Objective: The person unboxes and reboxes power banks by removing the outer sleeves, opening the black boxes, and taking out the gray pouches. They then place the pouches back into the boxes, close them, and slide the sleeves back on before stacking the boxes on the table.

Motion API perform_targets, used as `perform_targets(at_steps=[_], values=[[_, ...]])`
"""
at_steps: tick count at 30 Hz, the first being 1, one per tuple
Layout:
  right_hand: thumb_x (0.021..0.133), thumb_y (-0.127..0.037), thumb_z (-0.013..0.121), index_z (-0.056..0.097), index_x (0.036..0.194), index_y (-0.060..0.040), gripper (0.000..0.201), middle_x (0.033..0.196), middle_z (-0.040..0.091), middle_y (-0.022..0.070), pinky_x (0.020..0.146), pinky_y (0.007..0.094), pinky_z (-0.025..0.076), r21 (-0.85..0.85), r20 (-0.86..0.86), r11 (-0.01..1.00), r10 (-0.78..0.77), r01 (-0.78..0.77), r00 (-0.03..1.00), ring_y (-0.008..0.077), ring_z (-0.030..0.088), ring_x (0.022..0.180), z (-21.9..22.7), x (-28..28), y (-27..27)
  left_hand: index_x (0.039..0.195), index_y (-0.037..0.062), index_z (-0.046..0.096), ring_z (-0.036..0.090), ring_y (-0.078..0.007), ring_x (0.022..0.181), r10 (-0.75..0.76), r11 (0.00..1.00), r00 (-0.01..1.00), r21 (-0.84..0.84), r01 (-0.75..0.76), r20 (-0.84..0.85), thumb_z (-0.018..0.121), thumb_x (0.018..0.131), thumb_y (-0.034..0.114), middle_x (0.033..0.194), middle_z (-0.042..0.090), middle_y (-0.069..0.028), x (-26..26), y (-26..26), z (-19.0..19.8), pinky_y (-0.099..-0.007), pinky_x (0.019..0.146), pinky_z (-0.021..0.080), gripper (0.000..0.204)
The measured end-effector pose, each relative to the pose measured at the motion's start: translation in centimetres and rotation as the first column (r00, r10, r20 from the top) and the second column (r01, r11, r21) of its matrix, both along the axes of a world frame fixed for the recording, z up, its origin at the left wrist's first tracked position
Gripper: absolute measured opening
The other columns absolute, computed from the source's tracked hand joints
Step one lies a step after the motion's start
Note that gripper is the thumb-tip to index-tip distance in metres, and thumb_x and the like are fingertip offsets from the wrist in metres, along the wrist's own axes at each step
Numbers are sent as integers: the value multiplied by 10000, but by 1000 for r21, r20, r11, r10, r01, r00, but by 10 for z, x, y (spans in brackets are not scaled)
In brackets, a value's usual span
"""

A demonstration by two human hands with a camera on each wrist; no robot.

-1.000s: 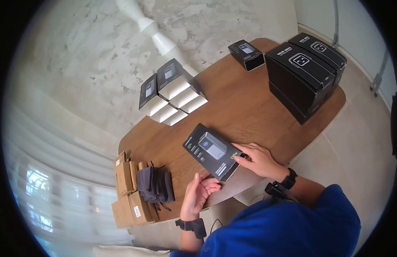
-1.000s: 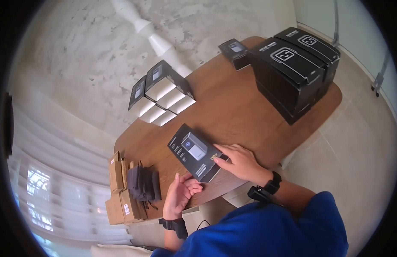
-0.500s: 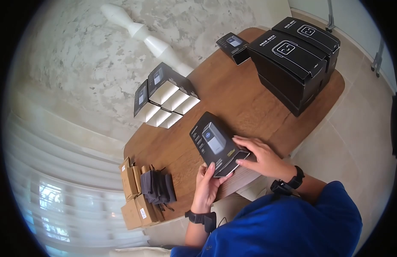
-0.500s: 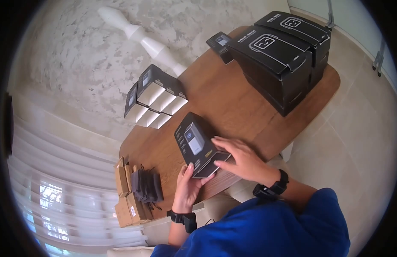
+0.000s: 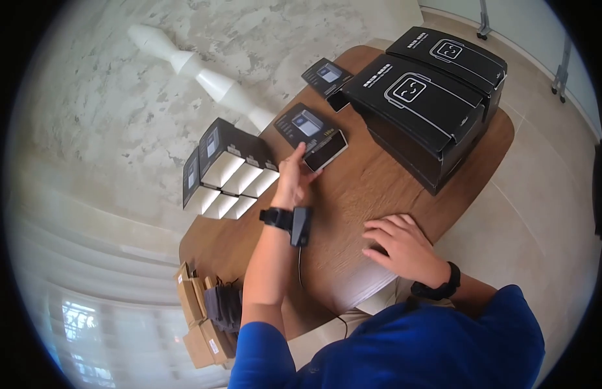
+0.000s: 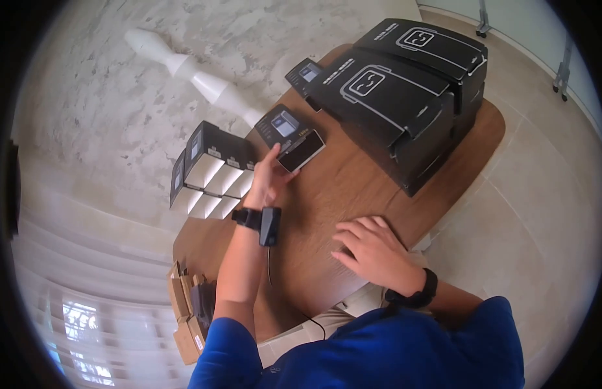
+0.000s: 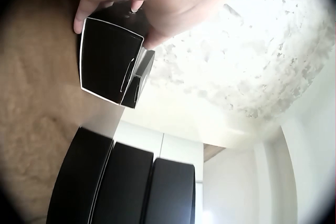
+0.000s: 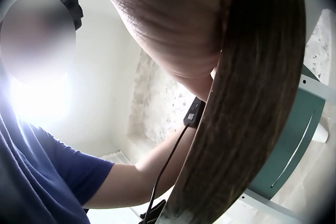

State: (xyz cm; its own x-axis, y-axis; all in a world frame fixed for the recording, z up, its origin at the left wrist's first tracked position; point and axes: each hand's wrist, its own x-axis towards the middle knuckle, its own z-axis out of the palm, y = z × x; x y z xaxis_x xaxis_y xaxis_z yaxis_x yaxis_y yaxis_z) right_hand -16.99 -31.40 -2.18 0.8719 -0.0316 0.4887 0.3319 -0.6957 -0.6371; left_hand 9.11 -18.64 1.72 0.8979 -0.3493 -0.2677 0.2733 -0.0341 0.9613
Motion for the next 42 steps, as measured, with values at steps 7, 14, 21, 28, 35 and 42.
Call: perform_targets(at_steps=[7, 14, 21, 28, 35, 42], values=[[845, -280, 645, 651, 970, -70, 244, 1043, 640, 37, 899, 369, 408, 38, 1, 998, 48, -48, 999, 216, 561, 998, -2, 3, -4, 1201, 51, 529, 584, -312, 1020, 139, 990, 989, 24, -138, -45, 600, 920, 288, 1109, 626, -109, 97, -25, -12, -557, 950, 382, 375], [822, -265, 686, 652, 971, -85, 236, 1007, 655, 22, 907, 364, 397, 53, -2, 995, 88, -88, 996, 209, 568, 970, -3, 6, -7, 1181, 79, 550, 576, -272, 980, -47, 986, 999, 159, 50, -22, 589, 929, 366, 1097, 615, -87, 153, -21, -14, -424, 911, 406, 384], [839, -273, 657, 650, 944, -91, 210, 963, 646, 10, 888, 369, 407, 44, 9, 994, 97, -97, 995, 200, 561, 955, -2, 6, -7, 1240, 30, 539, 543, -184, 864, -4, 967, 988, 250, -35, 153, 585, 937, 341, 1032, 607, -65, 132, -23, -18, -360, 846, 441, 438], [834, -261, 659, 654, 931, -93, 194, 951, 651, 16, 886, 362, 406, 37, 26, 997, 66, -67, 998, 204, 569, 950, -1, 5, -4, 1273, -6, 527, 557, -127, 840, 29, 1000, 968, -18, -25, 248, 586, 944, 306, 1051, 613, -53, 95, -1, -62, -259, 860, 457, 458], [836, -249, 655, 654, 921, -87, 182, 947, 654, 23, 873, 362, 409, 12, 22, 999, 40, -40, 999, 218, 573, 947, -1, 4, -1, 1145, -33, 569, 612, -172, 981, -35, 952, 982, -292, 89, 185, 553, 954, 149, 1167, 614, -141, -30, 54, -47, -284, 909, 480, 265], [848, -239, 643, 651, 907, -85, 165, 948, 648, 26, 872, 363, 404, -74, 47, 997, 11, -7, 999, 223, 566, 943, -2, 1, 4, 1109, -19, 579, 620, -163, 863, -73, 929, 990, -352, 112, 123, 538, 961, 138, 1050, 644, -137, -104, 108, -44, -279, 828, 501, 220]])
